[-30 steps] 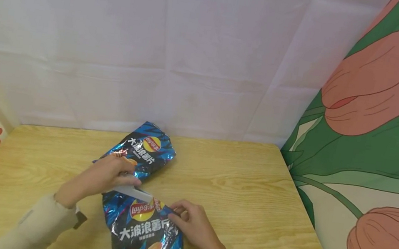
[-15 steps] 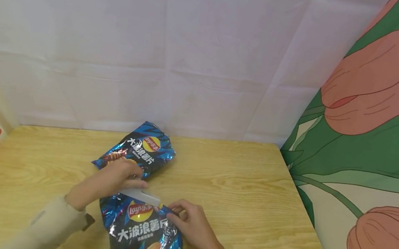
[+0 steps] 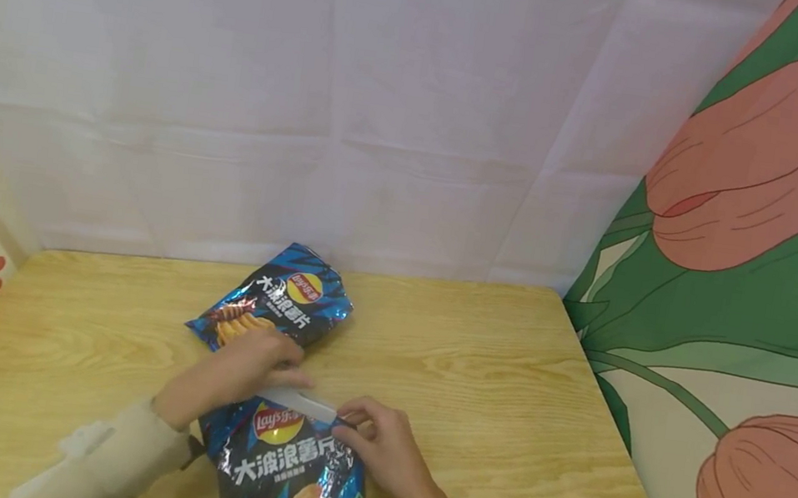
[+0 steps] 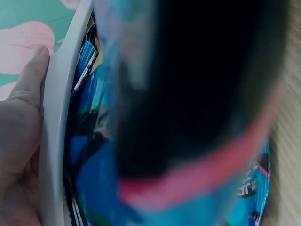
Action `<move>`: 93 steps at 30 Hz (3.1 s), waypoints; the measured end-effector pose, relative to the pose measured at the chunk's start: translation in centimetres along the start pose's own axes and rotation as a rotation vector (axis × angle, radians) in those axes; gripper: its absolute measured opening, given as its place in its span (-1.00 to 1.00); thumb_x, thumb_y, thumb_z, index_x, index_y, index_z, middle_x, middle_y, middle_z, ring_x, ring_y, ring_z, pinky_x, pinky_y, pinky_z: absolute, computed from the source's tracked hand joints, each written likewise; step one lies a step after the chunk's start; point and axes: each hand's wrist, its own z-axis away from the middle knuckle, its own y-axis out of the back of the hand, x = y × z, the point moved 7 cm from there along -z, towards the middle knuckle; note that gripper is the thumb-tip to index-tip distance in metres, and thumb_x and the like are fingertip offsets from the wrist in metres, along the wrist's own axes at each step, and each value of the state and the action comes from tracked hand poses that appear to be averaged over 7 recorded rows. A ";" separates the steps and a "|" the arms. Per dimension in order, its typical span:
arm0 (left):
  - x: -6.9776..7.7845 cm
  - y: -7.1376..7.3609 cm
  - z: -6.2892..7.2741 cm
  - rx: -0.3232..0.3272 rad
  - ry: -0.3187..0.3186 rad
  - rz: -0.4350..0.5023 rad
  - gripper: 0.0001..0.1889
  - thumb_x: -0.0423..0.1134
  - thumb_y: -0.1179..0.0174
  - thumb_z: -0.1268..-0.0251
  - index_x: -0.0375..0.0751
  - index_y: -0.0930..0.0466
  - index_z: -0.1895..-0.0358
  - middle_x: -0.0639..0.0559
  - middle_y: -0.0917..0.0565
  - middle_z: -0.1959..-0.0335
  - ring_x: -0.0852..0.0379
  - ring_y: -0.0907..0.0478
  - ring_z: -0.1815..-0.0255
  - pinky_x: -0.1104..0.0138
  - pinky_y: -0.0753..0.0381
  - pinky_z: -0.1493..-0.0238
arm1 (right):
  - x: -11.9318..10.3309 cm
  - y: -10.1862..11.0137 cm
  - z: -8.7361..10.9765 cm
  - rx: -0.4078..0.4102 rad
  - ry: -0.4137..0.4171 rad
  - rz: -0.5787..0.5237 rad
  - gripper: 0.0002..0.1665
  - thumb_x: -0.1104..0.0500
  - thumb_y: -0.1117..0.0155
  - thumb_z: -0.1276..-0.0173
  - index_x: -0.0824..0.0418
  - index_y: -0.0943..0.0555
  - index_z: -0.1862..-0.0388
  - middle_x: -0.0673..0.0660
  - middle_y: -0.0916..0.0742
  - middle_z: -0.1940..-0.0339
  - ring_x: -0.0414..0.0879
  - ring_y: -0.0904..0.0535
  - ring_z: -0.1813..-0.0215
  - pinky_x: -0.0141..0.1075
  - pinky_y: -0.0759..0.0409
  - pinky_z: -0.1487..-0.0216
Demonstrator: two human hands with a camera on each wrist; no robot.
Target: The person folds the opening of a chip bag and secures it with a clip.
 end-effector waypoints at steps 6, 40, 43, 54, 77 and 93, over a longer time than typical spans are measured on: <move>0.1 -0.7 -0.3 -0.035 0.013 0.016 -0.51 0.10 -0.20 -0.36 0.00 -0.33 0.70 0.28 -0.22 0.71 0.39 -0.16 0.68 0.50 -0.20 0.54 | -0.3 0.3 0.2 0.056 0.076 -0.053 -0.66 0.30 -0.43 -0.23 0.44 -0.60 0.06 0.34 -0.78 0.19 -0.06 -0.78 0.21 -0.45 -0.68 0.24; -1.7 -1.5 0.6 -0.015 0.068 -0.018 -0.54 0.18 -0.15 -0.37 -0.12 -0.67 -0.02 0.16 -0.64 0.30 0.30 -0.49 0.34 0.37 -0.53 0.27 | 0.1 0.3 -0.1 -0.009 0.012 0.014 -0.67 0.15 -0.38 -0.32 0.33 -0.66 0.02 0.27 -0.76 0.17 -0.29 -0.72 0.43 -0.47 -0.63 0.39; -1.9 -1.2 0.8 0.018 0.078 -0.031 -0.55 0.15 -0.17 -0.38 -0.12 -0.64 -0.07 0.05 -0.70 0.15 0.20 -0.57 0.20 0.26 -0.59 0.14 | 0.1 0.7 -0.1 0.003 0.027 0.020 -0.65 0.14 -0.37 -0.32 0.35 -0.66 0.02 0.29 -0.76 0.17 -0.25 -0.74 0.41 -0.45 -0.65 0.36; -2.8 -0.2 1.5 0.089 0.097 -0.023 -0.53 0.08 -0.17 -0.42 -0.13 -0.54 -0.21 -0.04 -0.65 -0.08 0.01 -0.60 -0.06 0.05 -0.58 -0.11 | 0.7 2.5 -0.2 0.050 0.015 0.061 -0.65 0.17 -0.39 -0.30 0.35 -0.66 0.02 0.27 -0.77 0.21 -0.25 -0.72 0.38 -0.44 -0.65 0.35; -7.5 1.6 2.9 0.227 0.229 -0.069 -0.45 0.02 -0.20 -0.41 -0.28 -0.44 -0.30 -0.23 -0.53 -0.25 -0.26 -0.44 -0.31 -0.20 -0.34 -0.34 | 2.9 6.1 -0.5 0.146 -0.070 0.145 -0.68 0.22 -0.38 -0.29 0.29 -0.66 -0.01 0.21 -0.78 0.21 -0.24 -0.70 0.35 -0.42 -0.63 0.34; -10.7 2.1 2.8 0.255 0.312 -0.061 -0.41 -0.10 -0.23 -0.41 -0.42 -0.35 -0.34 -0.36 -0.47 -0.26 -0.30 -0.46 -0.21 -0.20 -0.41 -0.24 | 4.3 8.4 -0.9 0.192 -0.112 0.206 -0.71 0.27 -0.36 -0.32 0.29 -0.67 -0.01 0.20 -0.78 0.21 -0.20 -0.70 0.35 -0.42 -0.62 0.34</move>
